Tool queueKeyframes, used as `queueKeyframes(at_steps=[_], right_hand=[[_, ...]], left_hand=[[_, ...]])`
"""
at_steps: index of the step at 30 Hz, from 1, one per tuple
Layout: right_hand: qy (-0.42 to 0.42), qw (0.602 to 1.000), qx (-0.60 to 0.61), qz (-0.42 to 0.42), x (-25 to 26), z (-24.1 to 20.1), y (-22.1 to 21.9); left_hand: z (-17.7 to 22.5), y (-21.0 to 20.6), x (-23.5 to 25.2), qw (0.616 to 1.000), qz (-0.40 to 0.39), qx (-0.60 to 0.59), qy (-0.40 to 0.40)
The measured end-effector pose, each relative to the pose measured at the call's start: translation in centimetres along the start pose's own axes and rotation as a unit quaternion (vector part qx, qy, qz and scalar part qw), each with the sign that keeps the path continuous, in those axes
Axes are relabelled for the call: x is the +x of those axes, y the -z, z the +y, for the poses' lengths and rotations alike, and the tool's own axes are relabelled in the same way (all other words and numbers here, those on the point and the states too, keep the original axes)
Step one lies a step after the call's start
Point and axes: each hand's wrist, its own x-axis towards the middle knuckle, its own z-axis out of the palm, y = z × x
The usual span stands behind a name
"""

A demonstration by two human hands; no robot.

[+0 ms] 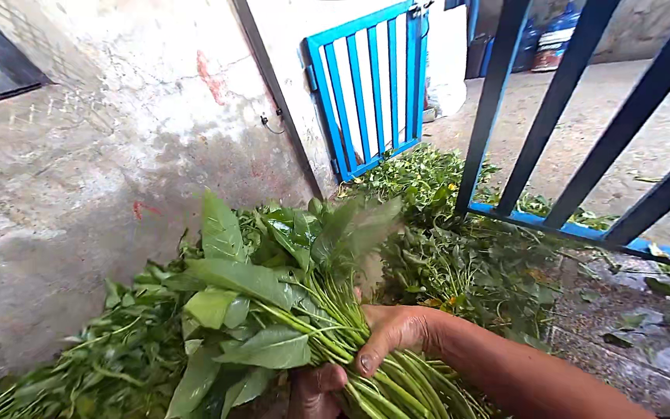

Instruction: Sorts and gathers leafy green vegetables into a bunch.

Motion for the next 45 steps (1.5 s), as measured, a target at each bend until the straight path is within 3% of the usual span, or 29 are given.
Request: queueKeyframes(at_steps=[6,10,13,16,20,22,28,31,33,34,36,38,39,41,43,45], right_hand=[[-0.114,0.985,-0.015,0.131,-0.4,-1.3,1.4],[-0.202,0.921,-0.179,0.282,-0.2,-3.0,1.1],[-0.205,0.847,-0.283,0.401,0.3,-3.5,-0.1],[-0.102,0.744,-0.437,0.494,0.9,-3.4,-1.3],[0.017,0.607,-0.624,0.492,1.8,-2.1,-0.9],[0.058,0.561,-0.667,0.487,2.6,-1.2,-0.6],[0.061,0.581,-0.682,0.441,4.9,-1.4,-0.9],[0.071,0.546,-0.724,0.416,5.9,-1.4,-0.6],[0.051,0.547,-0.739,0.389,6.3,-1.8,-0.4],[0.019,0.578,-0.727,0.369,6.4,-2.4,-0.5],[-0.075,0.68,-0.656,0.319,6.3,-4.4,-1.1],[-0.128,0.727,-0.6,0.308,5.6,-6.4,-2.4],[-0.125,0.715,-0.608,0.322,5.0,-6.7,-3.3],[-0.088,0.648,-0.668,0.354,3.6,-5.6,-5.2],[-0.105,0.597,-0.702,0.375,2.5,-3.1,-6.4],[-0.119,0.586,-0.697,0.396,1.9,0.6,-5.9]], left_hand=[[-2.2,0.0,3.4,0.993,0.051,-0.11,0.005],[-2.3,-0.4,4.8,0.987,0.088,-0.136,-0.021],[-2.4,0.1,5.6,0.983,0.062,-0.16,-0.057],[-2.3,0.6,6.1,0.982,0.026,-0.171,-0.08],[-2.7,2.3,6.2,0.978,-0.047,-0.183,-0.084],[-3.2,3.0,5.9,0.98,-0.04,-0.176,-0.082],[-3.2,3.3,4.7,0.984,0.044,-0.143,-0.098],[-2.8,3.7,4.7,0.984,0.054,-0.142,-0.093],[-2.5,3.3,4.7,0.981,0.085,-0.148,-0.088],[-2.4,3.1,4.7,0.978,0.102,-0.155,-0.09],[-2.1,3.0,4.7,0.973,0.121,-0.165,-0.103],[-1.6,2.9,4.9,0.972,0.12,-0.168,-0.116],[-1.2,2.8,4.9,0.972,0.117,-0.165,-0.12],[-0.5,2.4,4.6,0.973,0.139,-0.138,-0.12],[-0.1,2.3,4.4,0.971,0.167,-0.122,-0.121],[-0.8,1.9,4.5,0.962,0.204,-0.112,-0.14]])
